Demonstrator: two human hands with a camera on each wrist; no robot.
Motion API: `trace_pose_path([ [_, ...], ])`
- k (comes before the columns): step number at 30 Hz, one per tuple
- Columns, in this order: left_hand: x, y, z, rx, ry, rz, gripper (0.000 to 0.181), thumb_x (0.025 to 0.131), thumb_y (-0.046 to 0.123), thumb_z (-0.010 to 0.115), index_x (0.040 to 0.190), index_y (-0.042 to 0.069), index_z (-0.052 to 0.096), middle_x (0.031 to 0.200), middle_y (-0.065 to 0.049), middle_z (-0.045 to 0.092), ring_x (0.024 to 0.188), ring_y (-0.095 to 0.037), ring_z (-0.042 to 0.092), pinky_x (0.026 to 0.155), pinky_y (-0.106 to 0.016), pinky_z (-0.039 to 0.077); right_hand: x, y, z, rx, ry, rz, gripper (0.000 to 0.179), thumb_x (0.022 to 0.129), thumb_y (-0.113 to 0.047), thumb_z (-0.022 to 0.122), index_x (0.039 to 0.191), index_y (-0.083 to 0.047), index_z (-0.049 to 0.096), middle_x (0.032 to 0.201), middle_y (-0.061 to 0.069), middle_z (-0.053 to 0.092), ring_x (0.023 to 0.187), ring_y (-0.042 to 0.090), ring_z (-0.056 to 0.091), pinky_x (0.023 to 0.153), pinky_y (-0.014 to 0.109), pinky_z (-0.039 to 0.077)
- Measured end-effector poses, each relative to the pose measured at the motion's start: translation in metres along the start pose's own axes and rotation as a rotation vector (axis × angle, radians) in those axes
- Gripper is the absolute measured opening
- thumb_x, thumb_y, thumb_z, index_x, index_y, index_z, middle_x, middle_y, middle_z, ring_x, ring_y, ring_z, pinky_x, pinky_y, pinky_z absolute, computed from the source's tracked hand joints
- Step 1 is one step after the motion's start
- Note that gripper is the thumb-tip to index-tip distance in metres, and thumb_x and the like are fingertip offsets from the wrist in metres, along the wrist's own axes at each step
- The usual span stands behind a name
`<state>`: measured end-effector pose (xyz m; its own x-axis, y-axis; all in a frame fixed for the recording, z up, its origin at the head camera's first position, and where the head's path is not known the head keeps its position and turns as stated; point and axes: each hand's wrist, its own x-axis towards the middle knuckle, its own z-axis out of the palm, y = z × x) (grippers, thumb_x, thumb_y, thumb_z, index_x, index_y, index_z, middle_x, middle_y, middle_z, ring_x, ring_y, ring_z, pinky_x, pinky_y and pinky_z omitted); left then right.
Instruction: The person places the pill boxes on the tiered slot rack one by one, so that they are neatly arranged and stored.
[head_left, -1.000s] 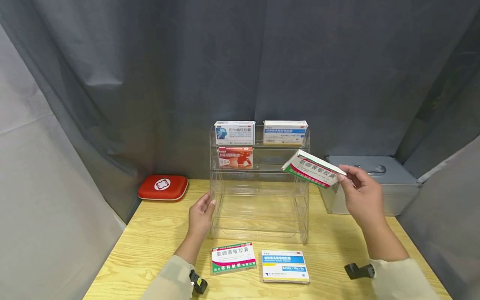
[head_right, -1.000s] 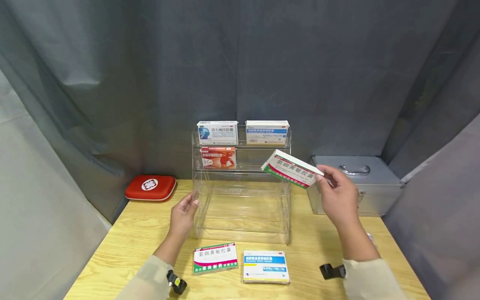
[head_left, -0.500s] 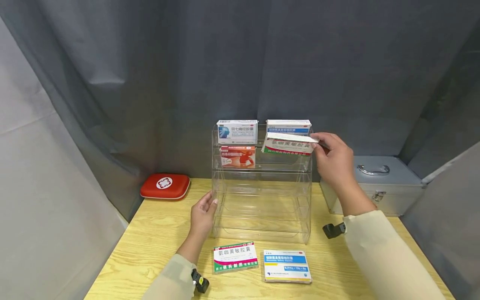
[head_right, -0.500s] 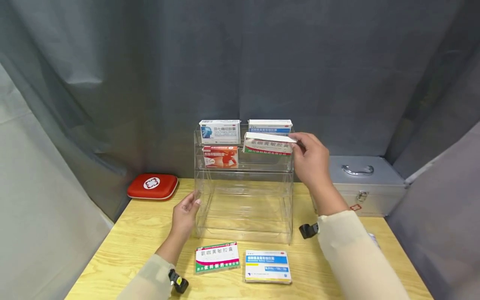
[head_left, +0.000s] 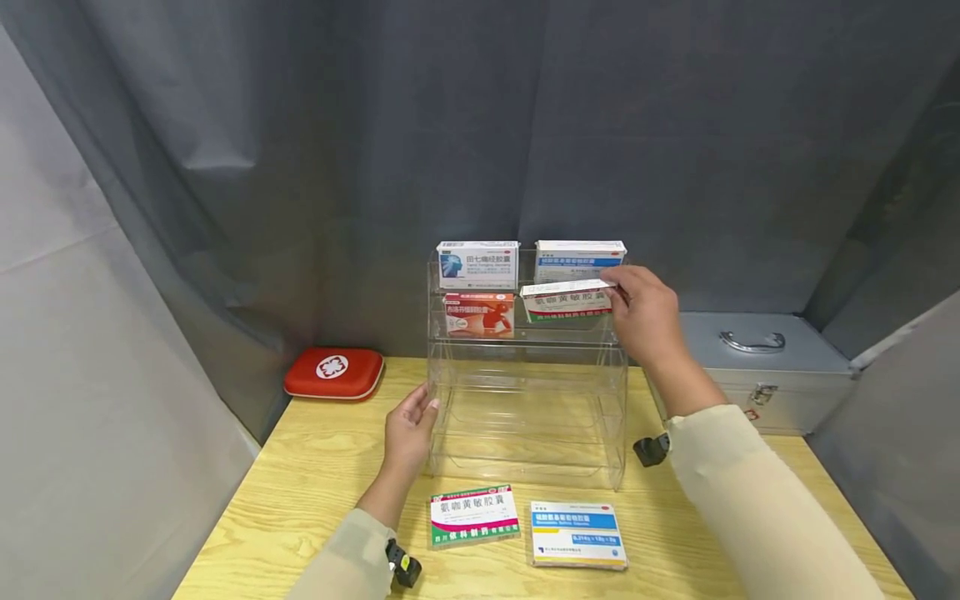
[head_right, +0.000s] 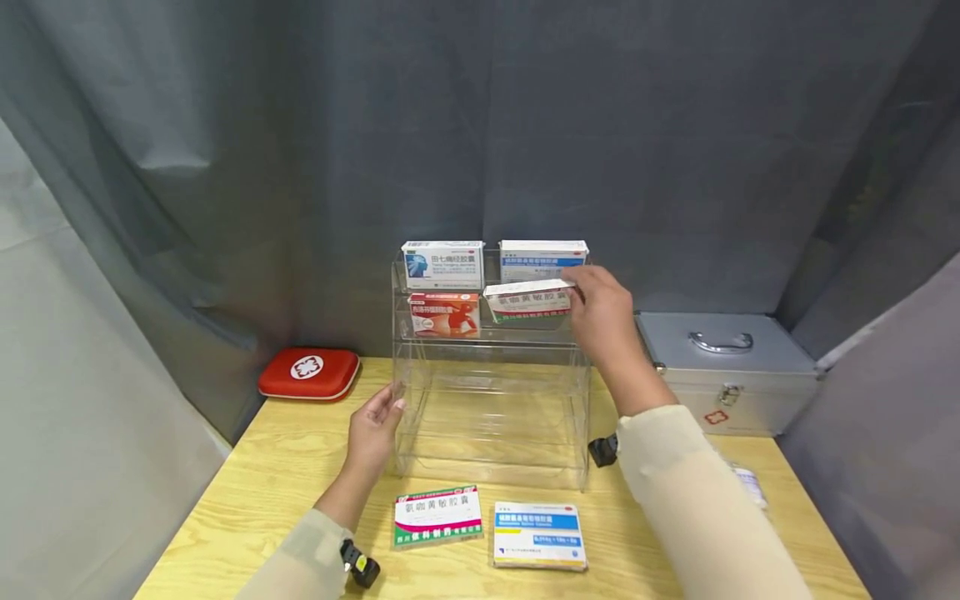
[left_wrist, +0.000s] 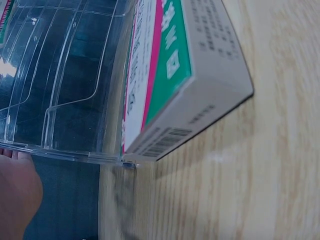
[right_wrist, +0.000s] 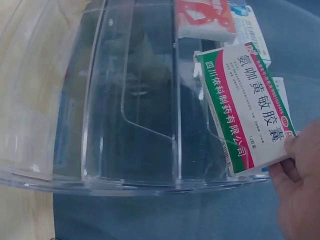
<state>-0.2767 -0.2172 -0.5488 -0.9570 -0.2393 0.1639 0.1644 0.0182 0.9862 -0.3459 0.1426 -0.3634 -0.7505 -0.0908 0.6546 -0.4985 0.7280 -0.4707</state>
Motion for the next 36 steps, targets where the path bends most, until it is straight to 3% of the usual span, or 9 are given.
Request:
trace_pose_path([
  [4,0.0,0.0,0.0,0.0,-0.003,0.003,0.045,0.108,0.005,0.067,0.152,0.003,0.061,0.152,-0.024,0.063,0.147,-0.042,0.057,0.116,-0.031,0.054,-0.002,0.003,0.005,-0.027,-0.036,-0.003,0.029,0.109,0.001,0.062,0.136,0.002,0.072,0.139,0.022,0.067,0.127,0.042,0.068,0.103,0.058,0.063],
  [12,-0.001,0.0,0.0,-0.001,0.002,0.007,0.044,0.108,0.005,0.067,0.152,0.003,0.062,0.152,-0.026,0.062,0.147,-0.042,0.057,0.115,-0.029,0.054,-0.007,0.004,0.013,-0.063,-0.028,-0.032,0.028,0.107,0.003,0.063,0.133,0.005,0.072,0.138,0.023,0.066,0.129,0.043,0.067,0.108,0.059,0.061],
  [18,-0.002,0.0,0.0,0.009,0.008,0.007,0.044,0.107,0.005,0.068,0.151,0.003,0.062,0.153,-0.026,0.062,0.146,-0.04,0.059,0.115,-0.029,0.054,-0.008,0.004,0.015,-0.127,-0.038,-0.094,0.027,0.106,0.006,0.061,0.131,0.009,0.071,0.136,0.026,0.067,0.131,0.045,0.065,0.113,0.058,0.058],
  [26,-0.002,0.002,0.001,0.022,0.012,0.001,0.044,0.107,0.004,0.068,0.151,0.004,0.063,0.153,-0.025,0.063,0.146,-0.038,0.06,0.116,-0.032,0.054,-0.011,0.006,0.015,-0.255,-0.158,-0.128,0.029,0.106,0.008,0.057,0.133,0.011,0.067,0.139,0.025,0.063,0.131,0.045,0.059,0.114,0.057,0.056],
  [36,-0.002,0.002,0.0,0.026,0.012,0.001,0.044,0.108,0.006,0.068,0.151,0.005,0.063,0.153,-0.02,0.064,0.146,-0.034,0.06,0.117,-0.031,0.052,-0.013,0.01,0.018,-0.322,-0.185,-0.164,0.04,0.098,0.016,0.063,0.138,0.013,0.063,0.145,0.028,0.059,0.135,0.046,0.056,0.116,0.055,0.055],
])
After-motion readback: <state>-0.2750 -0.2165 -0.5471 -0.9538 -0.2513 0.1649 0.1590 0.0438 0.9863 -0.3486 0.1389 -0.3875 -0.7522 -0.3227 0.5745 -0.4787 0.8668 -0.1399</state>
